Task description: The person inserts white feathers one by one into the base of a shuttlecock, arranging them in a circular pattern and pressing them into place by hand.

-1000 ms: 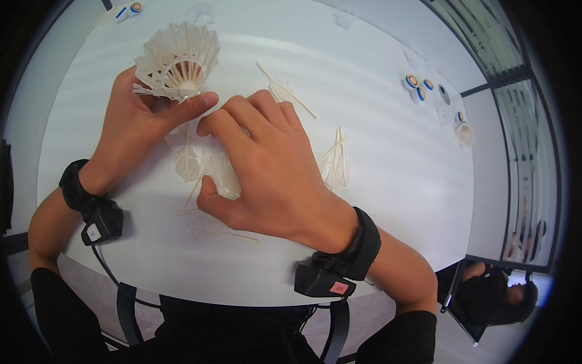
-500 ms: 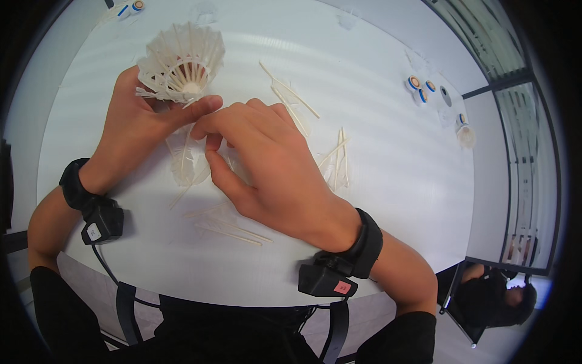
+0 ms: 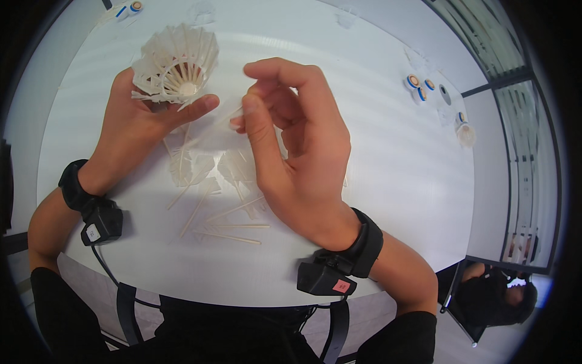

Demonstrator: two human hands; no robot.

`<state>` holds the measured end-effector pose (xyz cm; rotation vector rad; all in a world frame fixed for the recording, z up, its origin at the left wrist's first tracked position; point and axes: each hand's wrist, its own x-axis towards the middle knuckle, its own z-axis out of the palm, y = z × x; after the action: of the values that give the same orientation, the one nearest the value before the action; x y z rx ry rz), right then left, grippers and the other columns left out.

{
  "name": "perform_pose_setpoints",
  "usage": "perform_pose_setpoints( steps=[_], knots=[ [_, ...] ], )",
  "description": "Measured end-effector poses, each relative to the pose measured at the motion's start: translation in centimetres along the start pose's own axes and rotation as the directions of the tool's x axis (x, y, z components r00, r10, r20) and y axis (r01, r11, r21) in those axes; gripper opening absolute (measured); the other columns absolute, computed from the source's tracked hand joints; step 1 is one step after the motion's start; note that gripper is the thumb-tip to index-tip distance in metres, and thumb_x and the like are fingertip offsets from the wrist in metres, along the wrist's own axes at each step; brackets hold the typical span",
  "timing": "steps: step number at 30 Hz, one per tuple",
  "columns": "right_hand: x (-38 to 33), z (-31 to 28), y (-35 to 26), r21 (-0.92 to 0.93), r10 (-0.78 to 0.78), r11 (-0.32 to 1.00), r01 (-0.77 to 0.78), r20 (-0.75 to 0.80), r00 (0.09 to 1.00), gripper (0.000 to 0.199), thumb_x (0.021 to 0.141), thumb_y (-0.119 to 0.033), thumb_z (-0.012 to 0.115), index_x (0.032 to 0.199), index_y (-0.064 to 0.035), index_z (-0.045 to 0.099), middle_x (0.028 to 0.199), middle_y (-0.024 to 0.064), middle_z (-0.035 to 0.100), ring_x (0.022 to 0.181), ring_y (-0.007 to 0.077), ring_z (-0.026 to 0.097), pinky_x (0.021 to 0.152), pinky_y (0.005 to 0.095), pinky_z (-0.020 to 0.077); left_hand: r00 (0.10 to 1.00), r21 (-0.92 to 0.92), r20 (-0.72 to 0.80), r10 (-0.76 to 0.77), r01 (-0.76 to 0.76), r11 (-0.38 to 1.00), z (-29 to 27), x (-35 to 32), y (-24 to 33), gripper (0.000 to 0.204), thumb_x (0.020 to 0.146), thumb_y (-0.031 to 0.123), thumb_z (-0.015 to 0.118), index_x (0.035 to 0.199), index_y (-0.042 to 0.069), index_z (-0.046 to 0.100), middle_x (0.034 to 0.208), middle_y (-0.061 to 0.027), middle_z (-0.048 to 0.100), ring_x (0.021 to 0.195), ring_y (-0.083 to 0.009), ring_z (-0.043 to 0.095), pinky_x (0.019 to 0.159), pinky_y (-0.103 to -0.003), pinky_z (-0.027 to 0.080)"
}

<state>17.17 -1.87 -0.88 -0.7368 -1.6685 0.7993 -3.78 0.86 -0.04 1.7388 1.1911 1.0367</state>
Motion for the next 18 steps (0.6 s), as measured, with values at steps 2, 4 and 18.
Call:
perform_pose_setpoints(
  steps=[2,4,18],
  knots=[
    [0.1,0.3,-0.3,0.04,0.028,0.999,-0.024,-0.087,0.996,0.028,0.097,0.006,0.059,0.125,0.0069,0.052,0.101,0.0075,0.059,0.088,0.0117,0.063,0.076,0.0298,0.0578,0.993,-0.219,-0.067,0.094,-0.106,0.97,0.4,0.0,-0.7,0.03,0.083,0.017,0.084,0.1,-0.001,0.068,0.091,-0.0026,0.071,0.076,-0.0065,0.061,0.069,-0.023,0.05],
    [0.0,0.3,-0.3,0.04,0.01,0.999,-0.006,-0.105,0.994,0.028,0.097,0.006,0.059,0.124,0.0067,0.052,0.101,0.0076,0.06,0.088,0.0118,0.063,0.076,0.03,0.0581,0.987,-0.13,-0.061,0.146,-0.153,0.98,0.0,0.1,-0.8,0.028,0.084,0.015,0.083,0.101,-0.001,0.067,0.093,-0.0038,0.071,0.077,-0.0079,0.061,0.07,-0.024,0.051],
    [0.0,-0.1,-0.3,-0.005,0.013,1.0,-0.013,-0.031,0.999,0.013,0.088,0.014,0.061,0.099,0.0074,0.06,0.103,0.011,0.063,0.092,0.0163,0.066,0.084,0.0322,0.0597,0.935,0.131,-0.1,0.339,-0.325,0.936,-0.7,0.4,-1.0,0.021,0.082,-0.008,0.063,0.099,0.003,0.062,0.104,0.0003,0.059,0.09,-0.0105,0.055,0.081,-0.024,0.045]
  ],
)
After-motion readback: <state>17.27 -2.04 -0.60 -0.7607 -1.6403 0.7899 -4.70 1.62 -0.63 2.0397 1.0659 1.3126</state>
